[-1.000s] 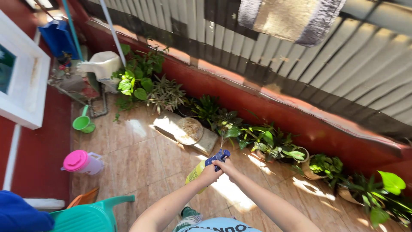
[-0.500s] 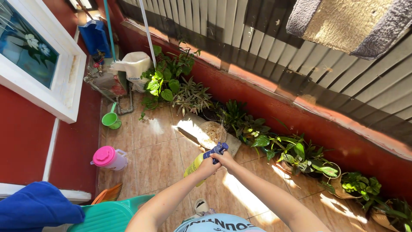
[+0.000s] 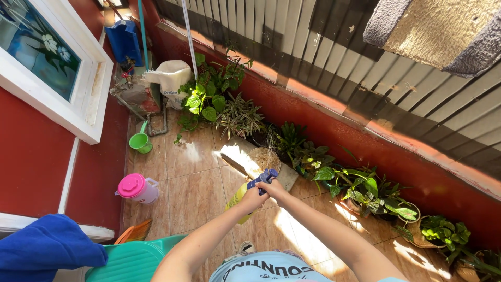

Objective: Watering a row of potted plants using a spray bottle

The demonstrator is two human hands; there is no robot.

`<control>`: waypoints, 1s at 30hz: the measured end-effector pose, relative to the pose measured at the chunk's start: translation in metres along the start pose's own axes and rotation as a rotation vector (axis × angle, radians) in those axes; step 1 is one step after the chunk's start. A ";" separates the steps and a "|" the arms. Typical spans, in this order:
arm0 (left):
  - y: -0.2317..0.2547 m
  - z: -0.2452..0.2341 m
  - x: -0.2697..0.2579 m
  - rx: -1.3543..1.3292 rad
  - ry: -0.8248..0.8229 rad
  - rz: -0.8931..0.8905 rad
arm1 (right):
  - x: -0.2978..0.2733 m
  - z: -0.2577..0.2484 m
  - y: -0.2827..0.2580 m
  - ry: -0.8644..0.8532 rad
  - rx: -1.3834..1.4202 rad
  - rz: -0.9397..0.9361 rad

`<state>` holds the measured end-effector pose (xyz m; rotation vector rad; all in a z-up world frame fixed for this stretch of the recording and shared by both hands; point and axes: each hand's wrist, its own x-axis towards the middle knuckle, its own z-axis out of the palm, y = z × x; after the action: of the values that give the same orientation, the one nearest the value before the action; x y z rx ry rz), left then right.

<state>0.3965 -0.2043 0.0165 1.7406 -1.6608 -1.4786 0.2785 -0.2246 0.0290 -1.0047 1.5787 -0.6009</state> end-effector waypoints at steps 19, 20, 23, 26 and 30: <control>-0.012 -0.017 0.019 -0.002 0.025 -0.016 | 0.006 0.015 -0.025 -0.052 -0.089 0.011; -0.016 -0.017 0.019 -0.015 0.030 -0.013 | 0.002 0.015 -0.027 -0.058 -0.087 0.009; -0.016 -0.020 0.023 -0.024 0.048 -0.003 | 0.000 0.017 -0.038 -0.060 -0.088 -0.001; -0.016 -0.021 0.023 -0.021 0.053 -0.005 | -0.002 0.018 -0.037 -0.057 -0.090 0.000; -0.015 -0.022 0.022 -0.006 0.060 -0.014 | -0.019 0.020 -0.053 -0.053 -0.043 -0.014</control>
<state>0.4177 -0.2284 0.0036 1.7795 -1.6159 -1.4216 0.3129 -0.2328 0.0768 -1.0565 1.5447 -0.5481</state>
